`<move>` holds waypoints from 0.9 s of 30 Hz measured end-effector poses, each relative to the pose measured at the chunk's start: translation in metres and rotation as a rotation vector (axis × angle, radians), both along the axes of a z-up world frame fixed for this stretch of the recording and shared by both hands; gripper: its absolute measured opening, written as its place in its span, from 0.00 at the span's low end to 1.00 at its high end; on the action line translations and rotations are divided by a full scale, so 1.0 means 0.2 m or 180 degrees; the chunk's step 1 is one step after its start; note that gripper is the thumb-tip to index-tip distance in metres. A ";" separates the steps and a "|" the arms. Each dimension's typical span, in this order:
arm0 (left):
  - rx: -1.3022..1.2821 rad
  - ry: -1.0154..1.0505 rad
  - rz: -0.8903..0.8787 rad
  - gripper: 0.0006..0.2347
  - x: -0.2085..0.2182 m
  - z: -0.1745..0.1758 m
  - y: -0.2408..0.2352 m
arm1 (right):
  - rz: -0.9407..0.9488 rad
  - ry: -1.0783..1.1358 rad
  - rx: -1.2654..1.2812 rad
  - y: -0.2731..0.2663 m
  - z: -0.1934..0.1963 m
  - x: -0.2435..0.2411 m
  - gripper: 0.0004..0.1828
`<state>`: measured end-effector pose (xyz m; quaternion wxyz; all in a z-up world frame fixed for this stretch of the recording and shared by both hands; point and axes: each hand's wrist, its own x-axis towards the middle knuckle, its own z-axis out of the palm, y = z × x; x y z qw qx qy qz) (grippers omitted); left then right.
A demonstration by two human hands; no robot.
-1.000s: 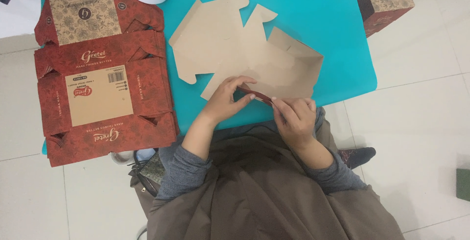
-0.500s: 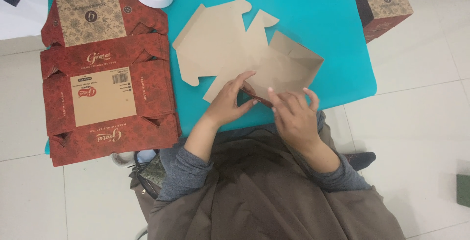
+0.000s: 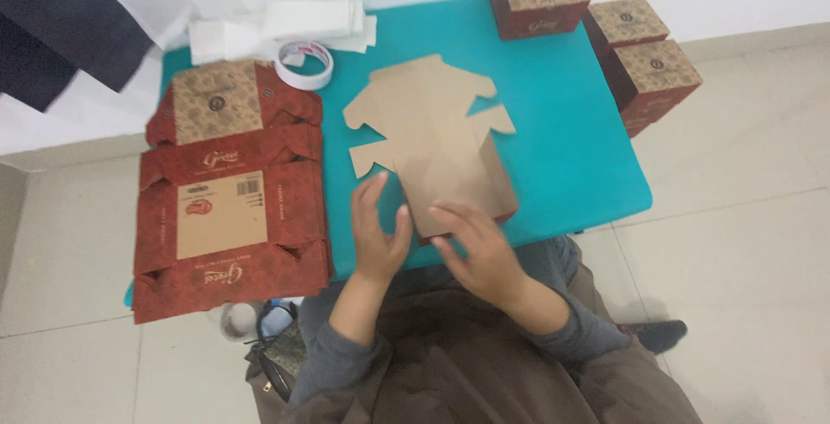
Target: The person folds a flat cardboard box into shape, inserts a white paper insert, and closes the lid. The finished box is placed with other completed boxes on the table.
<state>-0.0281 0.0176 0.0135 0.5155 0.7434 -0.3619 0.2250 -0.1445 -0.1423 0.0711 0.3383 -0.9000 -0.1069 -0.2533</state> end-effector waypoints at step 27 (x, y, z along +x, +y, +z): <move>0.1679 0.0147 0.1234 0.29 0.04 -0.11 -0.01 | -0.1400 0.0176 -0.1593 -0.78 -0.40 0.29 0.03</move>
